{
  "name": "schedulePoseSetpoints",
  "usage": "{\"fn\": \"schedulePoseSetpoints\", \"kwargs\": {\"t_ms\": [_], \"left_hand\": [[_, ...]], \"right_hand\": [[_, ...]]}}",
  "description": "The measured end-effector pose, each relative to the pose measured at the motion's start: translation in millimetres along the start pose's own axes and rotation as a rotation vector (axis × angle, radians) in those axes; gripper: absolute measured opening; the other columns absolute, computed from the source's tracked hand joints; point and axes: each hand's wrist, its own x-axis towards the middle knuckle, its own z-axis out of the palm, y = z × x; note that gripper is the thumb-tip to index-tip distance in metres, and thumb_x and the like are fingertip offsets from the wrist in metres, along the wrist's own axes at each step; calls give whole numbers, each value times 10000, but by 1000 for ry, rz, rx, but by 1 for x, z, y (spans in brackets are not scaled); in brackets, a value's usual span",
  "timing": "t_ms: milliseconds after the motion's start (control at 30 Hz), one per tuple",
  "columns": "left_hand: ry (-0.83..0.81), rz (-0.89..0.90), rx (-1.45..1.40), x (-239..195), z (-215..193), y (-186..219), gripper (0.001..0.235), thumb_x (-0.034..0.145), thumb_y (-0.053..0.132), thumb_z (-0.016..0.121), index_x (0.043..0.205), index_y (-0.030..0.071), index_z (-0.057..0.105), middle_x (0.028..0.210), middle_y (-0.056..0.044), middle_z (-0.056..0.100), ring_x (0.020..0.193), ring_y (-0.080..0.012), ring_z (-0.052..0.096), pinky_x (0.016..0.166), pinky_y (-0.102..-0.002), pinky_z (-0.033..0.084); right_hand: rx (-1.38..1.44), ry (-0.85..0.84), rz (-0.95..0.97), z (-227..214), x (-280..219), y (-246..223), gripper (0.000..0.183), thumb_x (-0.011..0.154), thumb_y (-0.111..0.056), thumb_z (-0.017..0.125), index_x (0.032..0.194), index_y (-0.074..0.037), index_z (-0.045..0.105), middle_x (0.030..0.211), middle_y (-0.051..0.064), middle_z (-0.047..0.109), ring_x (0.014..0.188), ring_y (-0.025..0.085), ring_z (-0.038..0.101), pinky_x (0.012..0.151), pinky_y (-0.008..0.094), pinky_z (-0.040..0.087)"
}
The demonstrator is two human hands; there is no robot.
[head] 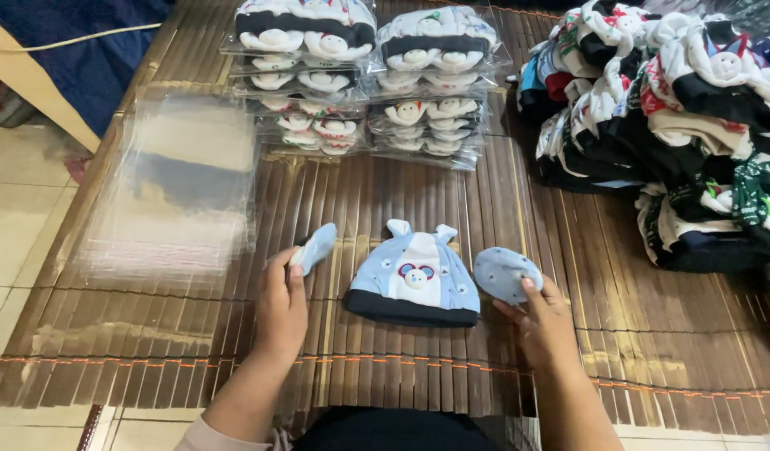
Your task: Packaging baby hats and booties into plastic bags and stacking the finished products
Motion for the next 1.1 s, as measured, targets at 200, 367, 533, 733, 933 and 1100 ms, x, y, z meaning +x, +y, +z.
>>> {"fn": "schedulePoseSetpoints", "kwargs": {"t_ms": [200,367,533,733,933,1100], "left_hand": [[-219,289,274,-7,22,-31,382,888,24,610,1269,55,600,1389,-177,579,1368,-395,511,1106,-498,445],[-285,395,533,-17,41,9,499,807,134,555,1296,61,625,1459,-276,459,1465,-480,295,1195,-745,61],[-524,697,333,-11,63,37,523,780,207,743,1280,121,616,1532,-223,401,1486,-460,264,1183,-722,125],[-542,782,289,6,82,38,354,779,164,728,1125,162,658,1370,-91,572,1279,-345,515,1060,-540,416],[-745,633,89,29,65,38,321,770,178,804,1065,166,675,1321,22,640,1249,-234,573,1000,-402,478],[-643,688,39,23,63,52,243,805,67,689,1034,119,626,1118,-28,664,1077,-290,633,873,-420,520]], "right_hand": [[132,75,-275,-28,2,8,338,1039,-133,500,1347,7,507,1307,179,563,1151,293,587,1002,428,524],[156,64,-226,-26,2,15,342,1056,-156,478,1351,15,502,1349,188,561,1193,301,576,1011,441,526],[245,30,-125,-20,-6,9,353,1067,-149,440,1382,1,492,1329,196,566,1183,310,577,1004,479,514],[289,13,30,-15,-22,-10,375,1067,-179,403,1387,15,429,1360,242,515,1202,336,564,1000,445,526],[329,73,125,-7,-32,-22,329,1056,-207,435,1324,-18,408,1372,235,492,1260,346,551,1054,450,518],[261,83,126,-12,-25,-10,454,952,-128,557,1371,19,460,1338,217,488,1231,350,544,1017,420,541]]}}
